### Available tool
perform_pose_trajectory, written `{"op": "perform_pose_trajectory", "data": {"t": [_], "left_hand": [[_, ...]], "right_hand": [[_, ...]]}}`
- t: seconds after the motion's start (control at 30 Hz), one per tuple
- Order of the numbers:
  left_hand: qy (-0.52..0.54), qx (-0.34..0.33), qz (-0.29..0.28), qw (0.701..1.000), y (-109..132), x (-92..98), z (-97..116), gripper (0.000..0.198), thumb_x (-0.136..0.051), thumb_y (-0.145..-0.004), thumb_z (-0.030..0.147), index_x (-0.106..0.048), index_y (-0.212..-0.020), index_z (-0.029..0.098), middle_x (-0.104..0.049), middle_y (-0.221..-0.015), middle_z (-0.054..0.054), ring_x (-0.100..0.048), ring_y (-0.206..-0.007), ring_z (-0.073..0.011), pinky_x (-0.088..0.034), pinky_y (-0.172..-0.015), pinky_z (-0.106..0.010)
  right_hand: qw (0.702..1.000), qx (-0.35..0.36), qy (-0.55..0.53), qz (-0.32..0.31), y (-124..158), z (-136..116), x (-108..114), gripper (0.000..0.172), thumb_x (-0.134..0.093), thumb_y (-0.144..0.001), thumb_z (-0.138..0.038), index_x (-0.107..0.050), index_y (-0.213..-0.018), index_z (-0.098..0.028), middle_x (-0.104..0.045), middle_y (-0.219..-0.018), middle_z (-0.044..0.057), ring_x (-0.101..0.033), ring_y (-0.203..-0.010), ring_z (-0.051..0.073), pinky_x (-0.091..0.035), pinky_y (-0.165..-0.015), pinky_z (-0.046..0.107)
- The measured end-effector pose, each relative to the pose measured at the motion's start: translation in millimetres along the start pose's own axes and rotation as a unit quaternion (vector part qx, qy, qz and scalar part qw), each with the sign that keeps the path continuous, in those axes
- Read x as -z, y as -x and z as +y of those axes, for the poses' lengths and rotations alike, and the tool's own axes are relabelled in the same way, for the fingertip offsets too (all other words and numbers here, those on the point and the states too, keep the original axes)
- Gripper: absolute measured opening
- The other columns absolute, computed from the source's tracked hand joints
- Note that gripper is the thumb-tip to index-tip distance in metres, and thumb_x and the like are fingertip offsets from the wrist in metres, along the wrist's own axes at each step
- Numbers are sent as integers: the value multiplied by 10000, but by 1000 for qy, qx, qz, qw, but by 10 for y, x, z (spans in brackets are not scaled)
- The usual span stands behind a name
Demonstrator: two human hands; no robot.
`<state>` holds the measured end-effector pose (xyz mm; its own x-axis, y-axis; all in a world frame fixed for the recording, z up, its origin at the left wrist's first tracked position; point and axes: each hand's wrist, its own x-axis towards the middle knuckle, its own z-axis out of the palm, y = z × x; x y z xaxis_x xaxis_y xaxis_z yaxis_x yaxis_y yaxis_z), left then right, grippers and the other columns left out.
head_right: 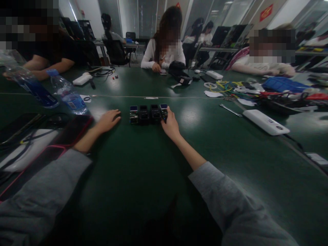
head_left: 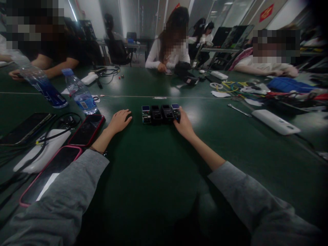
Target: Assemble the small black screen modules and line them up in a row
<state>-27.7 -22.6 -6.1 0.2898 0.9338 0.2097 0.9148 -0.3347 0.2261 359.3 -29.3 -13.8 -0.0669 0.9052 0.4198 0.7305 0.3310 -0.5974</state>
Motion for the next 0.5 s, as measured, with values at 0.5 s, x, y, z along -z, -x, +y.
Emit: {"op": "perform_pose_trajectory", "data": {"t": [0.5], "left_hand": [[-1,-4,8,1000,-2,-4,7,528,-381,-1095,486,-535,-1531,230,-508,-1638,-122,-461,-1514,-312,-357,-1252,-548]], "right_hand": [[1000,0,11,-8,17,-65,38,776,-519,-904,-206,-380,-1667,-233,-550,-1466,178,-586,-1297,404,-537,-1074,658]]}}
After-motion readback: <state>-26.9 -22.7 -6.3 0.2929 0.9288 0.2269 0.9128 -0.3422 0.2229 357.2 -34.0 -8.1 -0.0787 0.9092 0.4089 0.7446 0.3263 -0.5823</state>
